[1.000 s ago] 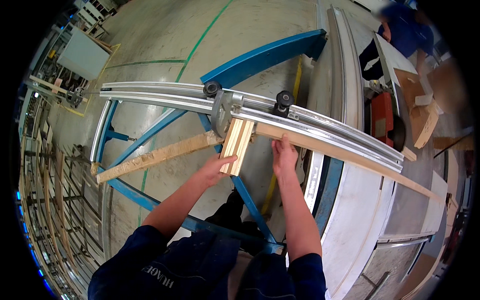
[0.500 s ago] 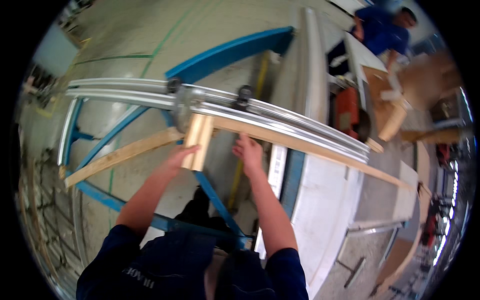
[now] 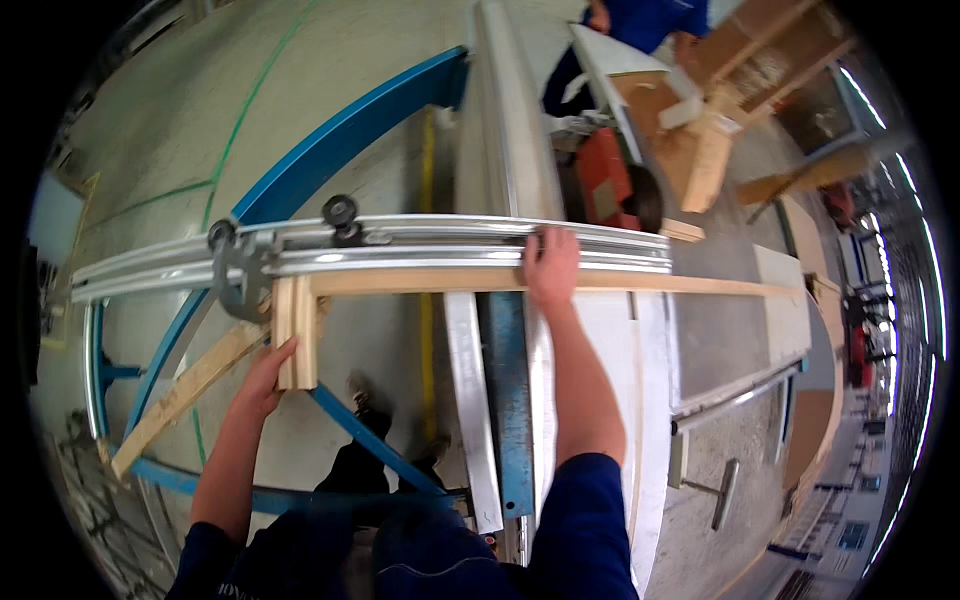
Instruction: The person uses a table saw to cut multiple wooden planks into smaller pieces. They repeatedly pick up planks, align them against the saw's fence, and push them through the blade. The person also measures the cut pieces with a tape measure and stacks them on the table.
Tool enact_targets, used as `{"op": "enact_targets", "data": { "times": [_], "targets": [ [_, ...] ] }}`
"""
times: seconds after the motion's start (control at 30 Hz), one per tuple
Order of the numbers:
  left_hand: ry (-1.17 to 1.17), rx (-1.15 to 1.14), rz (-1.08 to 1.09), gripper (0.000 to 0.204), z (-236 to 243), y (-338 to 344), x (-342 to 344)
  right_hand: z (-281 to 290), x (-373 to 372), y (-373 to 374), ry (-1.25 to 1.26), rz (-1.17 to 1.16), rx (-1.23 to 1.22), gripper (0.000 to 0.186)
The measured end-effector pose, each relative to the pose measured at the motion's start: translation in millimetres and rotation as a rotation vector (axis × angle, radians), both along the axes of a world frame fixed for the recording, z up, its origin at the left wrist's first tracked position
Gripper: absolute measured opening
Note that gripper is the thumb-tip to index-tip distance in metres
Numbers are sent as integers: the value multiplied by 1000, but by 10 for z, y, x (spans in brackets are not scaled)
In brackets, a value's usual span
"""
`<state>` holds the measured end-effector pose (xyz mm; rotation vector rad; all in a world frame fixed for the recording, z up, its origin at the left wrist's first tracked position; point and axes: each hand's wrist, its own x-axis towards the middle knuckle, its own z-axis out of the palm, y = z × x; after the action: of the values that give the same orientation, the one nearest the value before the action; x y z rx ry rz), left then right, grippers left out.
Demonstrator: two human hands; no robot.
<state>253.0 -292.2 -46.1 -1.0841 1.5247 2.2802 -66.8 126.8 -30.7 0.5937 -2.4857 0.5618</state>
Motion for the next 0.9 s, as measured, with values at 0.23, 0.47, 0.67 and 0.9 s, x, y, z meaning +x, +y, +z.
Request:
{"op": "enact_targets", "data": {
  "times": [0.23, 0.47, 0.67, 0.9],
  "targets": [
    [-37, -32, 10, 62, 2, 12, -51, -126, 61, 105, 41, 31, 52, 21],
    [-108, -84, -57, 64, 135, -22, -116, -107, 28, 62, -8, 22, 196, 34],
    [-89, -92, -58, 67, 141, -17, -156, -46, -26, 252, -124, 106, 125, 35],
    [-77, -105, -45, 71, -14, -5, -111, -175, -142, 555, -100, 2, 215, 36]
  ]
}}
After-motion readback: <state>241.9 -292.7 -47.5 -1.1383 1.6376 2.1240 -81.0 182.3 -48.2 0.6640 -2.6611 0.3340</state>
